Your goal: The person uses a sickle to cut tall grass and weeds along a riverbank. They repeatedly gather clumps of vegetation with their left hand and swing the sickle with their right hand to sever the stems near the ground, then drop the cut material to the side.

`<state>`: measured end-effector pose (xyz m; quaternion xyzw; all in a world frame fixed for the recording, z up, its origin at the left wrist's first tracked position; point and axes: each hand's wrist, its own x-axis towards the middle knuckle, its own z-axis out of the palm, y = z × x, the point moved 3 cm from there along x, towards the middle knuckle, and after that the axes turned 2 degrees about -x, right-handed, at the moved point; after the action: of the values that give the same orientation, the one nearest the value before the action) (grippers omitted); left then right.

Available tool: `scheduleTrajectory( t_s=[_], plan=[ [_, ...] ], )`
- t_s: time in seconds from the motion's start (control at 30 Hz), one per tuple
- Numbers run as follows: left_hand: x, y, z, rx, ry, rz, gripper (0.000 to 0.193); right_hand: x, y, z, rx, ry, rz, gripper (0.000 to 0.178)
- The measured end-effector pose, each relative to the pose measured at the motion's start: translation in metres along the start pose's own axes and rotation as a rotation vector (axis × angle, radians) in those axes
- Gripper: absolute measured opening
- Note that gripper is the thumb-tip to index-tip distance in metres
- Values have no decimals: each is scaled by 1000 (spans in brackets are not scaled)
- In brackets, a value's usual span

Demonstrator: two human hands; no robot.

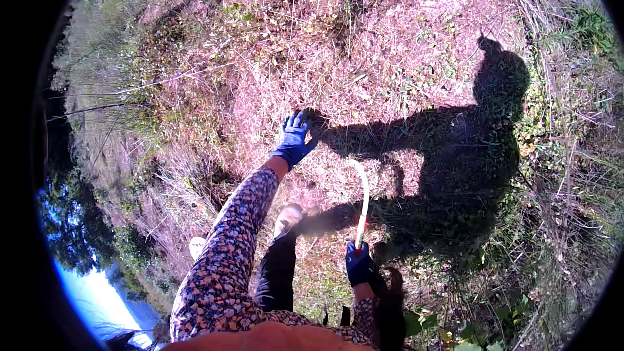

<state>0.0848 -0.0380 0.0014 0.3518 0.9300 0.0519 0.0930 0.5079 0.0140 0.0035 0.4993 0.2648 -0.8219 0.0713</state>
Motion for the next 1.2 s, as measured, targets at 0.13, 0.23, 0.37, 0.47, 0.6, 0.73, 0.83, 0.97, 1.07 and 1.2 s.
scheduleTrajectory(
  t_s=[0.13, 0.23, 0.37, 0.47, 0.6, 0.73, 0.83, 0.97, 1.07, 1.2],
  plan=[
    [-72, 9, -84, 6, -106, -67, 58, -16, 18, -38, 786, -96, 400, 38],
    [-203, -48, -122, -32, -162, -354, 40, -100, -109, 16, -1301, 320, -349, 30],
    [-331, -79, -148, -9, -435, -687, 44, -143, -186, 6, -1157, 463, -324, 30],
    [-385, -94, -122, -271, -485, -737, 49, -165, -173, -56, -1213, 733, -355, 25],
    [-435, -122, -55, -452, -590, -561, 47, -216, -164, -47, -984, 847, -167, 26],
    [-376, -103, -168, -869, -524, -738, 32, -217, -208, 51, -469, 845, -232, 23],
    [-396, -137, -107, -1000, -397, -573, 32, -195, -282, 144, -437, 739, -441, 18],
    [-347, -127, -124, -983, -434, -798, 34, -133, -378, 230, -576, 593, -773, 17],
    [-299, -119, -139, -991, -503, -804, 33, -76, -441, 301, -919, 531, -925, 19],
    [-231, -108, -146, -1178, -451, -781, 37, 8, -486, 338, -1105, 425, -928, 23]
  ],
)
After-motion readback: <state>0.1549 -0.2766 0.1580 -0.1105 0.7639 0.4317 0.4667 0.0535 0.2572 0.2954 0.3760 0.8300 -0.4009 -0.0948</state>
